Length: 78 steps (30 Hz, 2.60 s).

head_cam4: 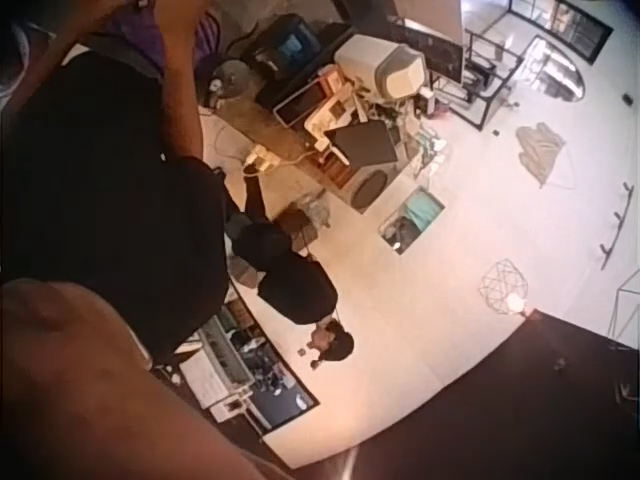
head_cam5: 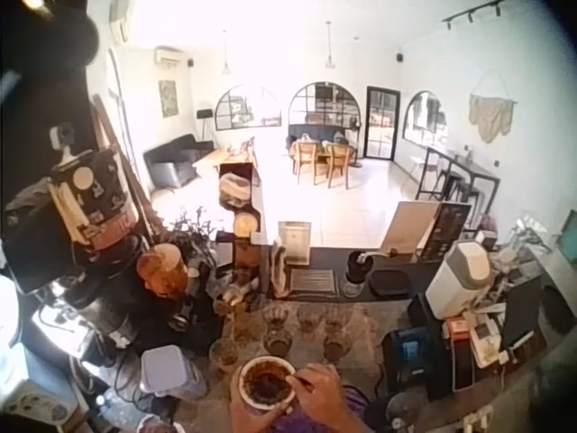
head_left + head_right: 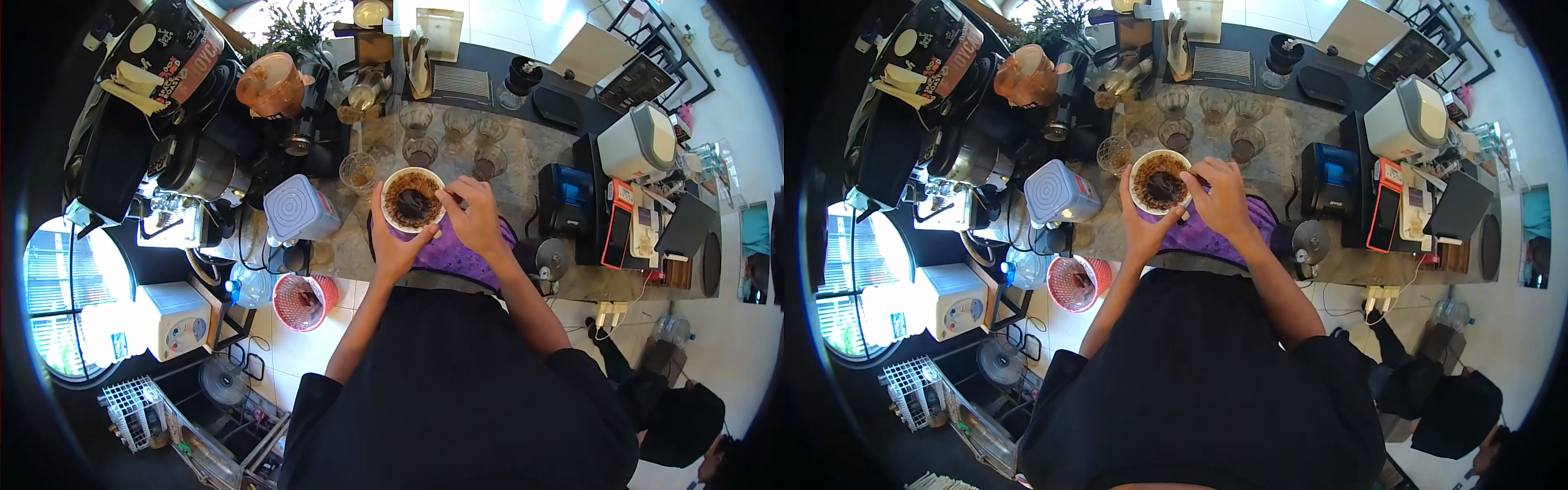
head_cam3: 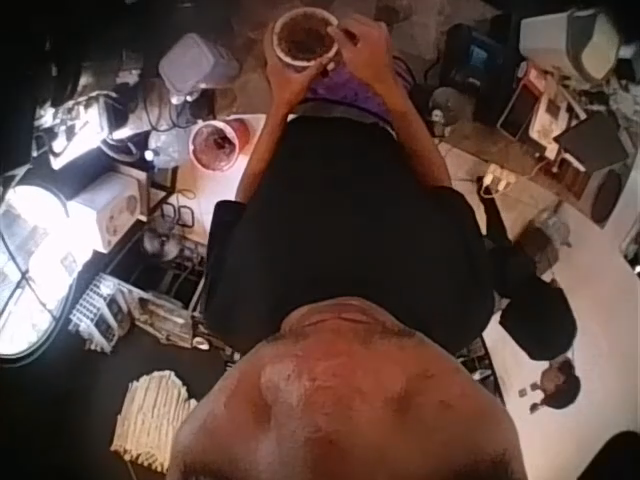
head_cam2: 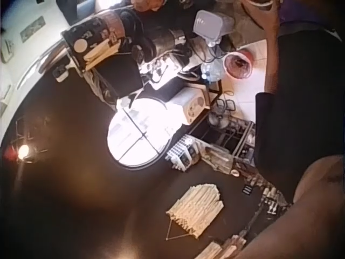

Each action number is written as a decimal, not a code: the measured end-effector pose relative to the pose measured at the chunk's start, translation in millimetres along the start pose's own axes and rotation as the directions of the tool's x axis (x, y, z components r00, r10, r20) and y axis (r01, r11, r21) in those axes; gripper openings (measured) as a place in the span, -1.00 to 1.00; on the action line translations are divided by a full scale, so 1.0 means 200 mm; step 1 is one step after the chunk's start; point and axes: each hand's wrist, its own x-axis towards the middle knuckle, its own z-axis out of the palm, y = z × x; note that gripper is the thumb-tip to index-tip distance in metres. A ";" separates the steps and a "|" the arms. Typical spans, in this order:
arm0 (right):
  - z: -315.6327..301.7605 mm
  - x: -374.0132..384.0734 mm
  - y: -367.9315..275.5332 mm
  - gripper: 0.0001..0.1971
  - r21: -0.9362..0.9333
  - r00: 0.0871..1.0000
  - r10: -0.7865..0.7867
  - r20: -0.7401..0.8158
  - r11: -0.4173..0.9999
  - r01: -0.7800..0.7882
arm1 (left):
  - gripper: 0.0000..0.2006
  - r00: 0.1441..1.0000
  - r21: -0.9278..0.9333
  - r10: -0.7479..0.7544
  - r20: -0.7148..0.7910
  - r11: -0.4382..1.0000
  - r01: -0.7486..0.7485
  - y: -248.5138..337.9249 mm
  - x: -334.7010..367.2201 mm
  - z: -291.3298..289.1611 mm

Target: Preparing and testing coffee grounds in a cup, stirring with a spoon, and checking a digital screen.

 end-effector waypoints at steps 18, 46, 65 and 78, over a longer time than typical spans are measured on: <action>0.07 -0.14 0.04 -0.71 0.429 0.833 0.541 -0.116 0.784 -0.449 | 0.18 0.993 0.014 -0.005 0.118 1.000 0.003 -0.04 0.03 -0.06; 0.04 -0.09 -0.04 -0.86 0.100 0.944 0.247 -0.217 0.968 -0.230 | 0.36 0.992 0.010 -0.037 0.119 0.999 0.036 -0.11 0.03 -0.07; -0.03 -0.12 -0.08 -0.91 -0.037 0.936 -0.126 -0.329 0.992 0.121 | 0.30 0.982 -0.020 -0.008 0.186 1.000 0.012 -0.13 0.04 -0.09; 0.05 -0.16 -0.04 -0.88 0.352 0.837 0.454 -0.306 0.871 -0.344 | 0.25 0.981 -0.062 -0.046 0.190 0.996 0.058 -0.09 0.06 -0.08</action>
